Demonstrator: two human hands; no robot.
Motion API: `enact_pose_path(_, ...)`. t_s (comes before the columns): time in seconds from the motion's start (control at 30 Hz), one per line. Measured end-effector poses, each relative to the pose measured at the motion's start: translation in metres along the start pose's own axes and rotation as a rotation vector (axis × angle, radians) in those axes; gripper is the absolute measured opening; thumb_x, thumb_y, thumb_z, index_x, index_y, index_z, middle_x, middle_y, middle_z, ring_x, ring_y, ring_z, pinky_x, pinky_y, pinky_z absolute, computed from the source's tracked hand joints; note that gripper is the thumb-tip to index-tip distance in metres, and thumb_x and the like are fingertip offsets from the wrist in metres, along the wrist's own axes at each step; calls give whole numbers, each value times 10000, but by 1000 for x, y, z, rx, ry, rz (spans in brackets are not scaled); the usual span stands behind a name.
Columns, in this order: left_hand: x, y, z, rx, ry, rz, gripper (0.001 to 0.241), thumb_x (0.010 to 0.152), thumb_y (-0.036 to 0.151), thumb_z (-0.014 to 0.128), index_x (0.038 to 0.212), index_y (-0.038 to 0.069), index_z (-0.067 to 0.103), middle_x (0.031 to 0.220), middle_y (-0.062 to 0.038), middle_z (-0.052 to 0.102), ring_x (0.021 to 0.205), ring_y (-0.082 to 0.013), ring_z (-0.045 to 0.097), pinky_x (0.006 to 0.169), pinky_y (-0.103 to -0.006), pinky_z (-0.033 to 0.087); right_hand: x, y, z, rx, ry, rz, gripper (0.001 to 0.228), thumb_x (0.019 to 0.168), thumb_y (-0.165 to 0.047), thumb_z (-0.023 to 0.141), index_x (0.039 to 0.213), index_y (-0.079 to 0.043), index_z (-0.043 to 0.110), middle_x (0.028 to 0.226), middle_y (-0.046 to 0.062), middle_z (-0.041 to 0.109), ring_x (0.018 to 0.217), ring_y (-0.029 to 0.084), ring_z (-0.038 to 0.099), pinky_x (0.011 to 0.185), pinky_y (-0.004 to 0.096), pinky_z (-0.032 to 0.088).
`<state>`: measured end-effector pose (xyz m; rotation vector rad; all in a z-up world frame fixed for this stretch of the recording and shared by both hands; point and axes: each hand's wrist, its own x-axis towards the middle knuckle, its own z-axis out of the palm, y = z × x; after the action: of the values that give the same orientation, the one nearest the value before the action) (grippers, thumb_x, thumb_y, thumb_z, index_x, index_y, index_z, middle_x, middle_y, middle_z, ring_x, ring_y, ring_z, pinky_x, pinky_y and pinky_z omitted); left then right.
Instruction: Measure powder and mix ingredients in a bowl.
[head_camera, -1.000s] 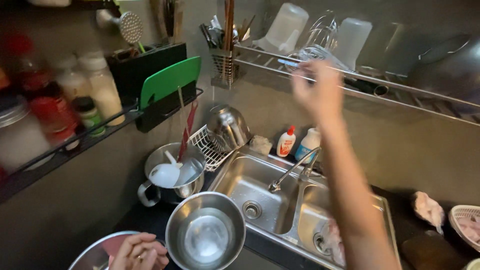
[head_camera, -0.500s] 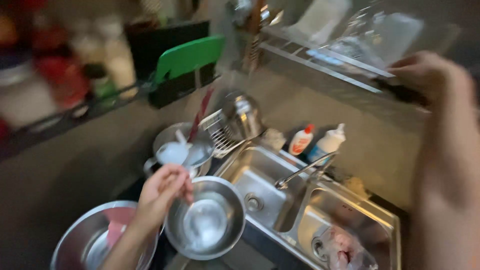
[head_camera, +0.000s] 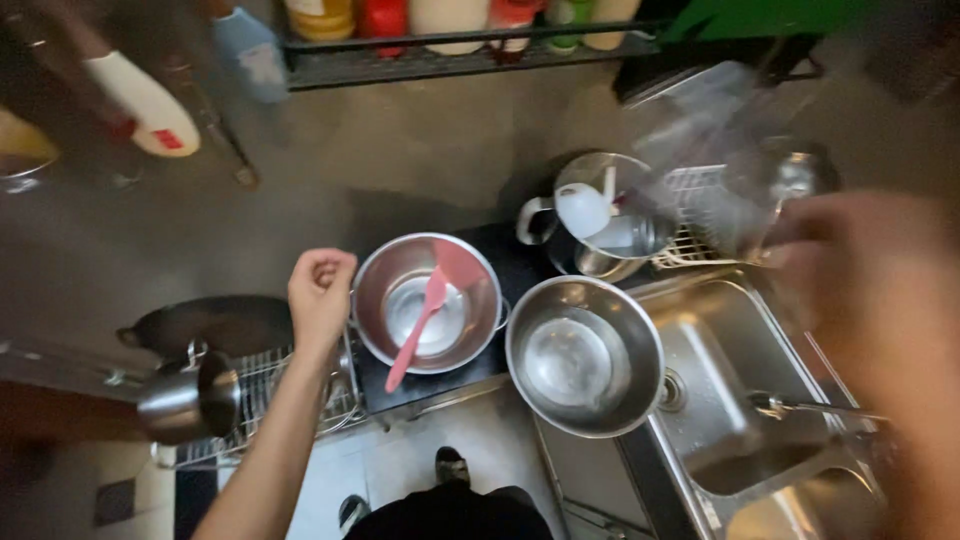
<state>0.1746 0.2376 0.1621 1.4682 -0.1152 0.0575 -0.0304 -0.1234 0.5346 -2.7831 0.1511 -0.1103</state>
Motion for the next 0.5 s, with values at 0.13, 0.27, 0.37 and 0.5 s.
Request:
enact_pose_path(0.13,-29,-69,-40,247,241,-218,403,913,262,758,1198,27,600,1041,-87,698,935,-153,649,822,-300,529,65,10,214,138,-108,-118,448,869,-281,714,1225,-43,580,932,161,736,782,262,729,666,408,580)
enact_pose_path(0.27,-54,-71,-34,229,173,-513,725,854,480,773,1337,17,493,1108,-118,676,984,-193,634,838,-363,535,123,12,383,95,-329,-188,357,876,-257,771,1069,11,637,1032,252,718,1013,388,729,854,458,585)
enact_pose_path(0.37,-58,-57,-20,184,145,-625,845,829,548,745,1394,14,413,1169,-134,659,1015,-209,628,811,-393,550,121,-31,399,153,-436,37,588,848,-252,786,1213,91,476,1048,325,671,1063,445,678,911,479,550)
enact_pose_path(0.5,-44,-89,-27,191,147,-565,966,815,550,777,1447,-13,311,1205,-192,670,1072,-241,648,880,-367,539,103,-38,414,208,-380,35,511,846,-165,739,1209,92,488,1196,352,602,1084,487,648,921,499,531)
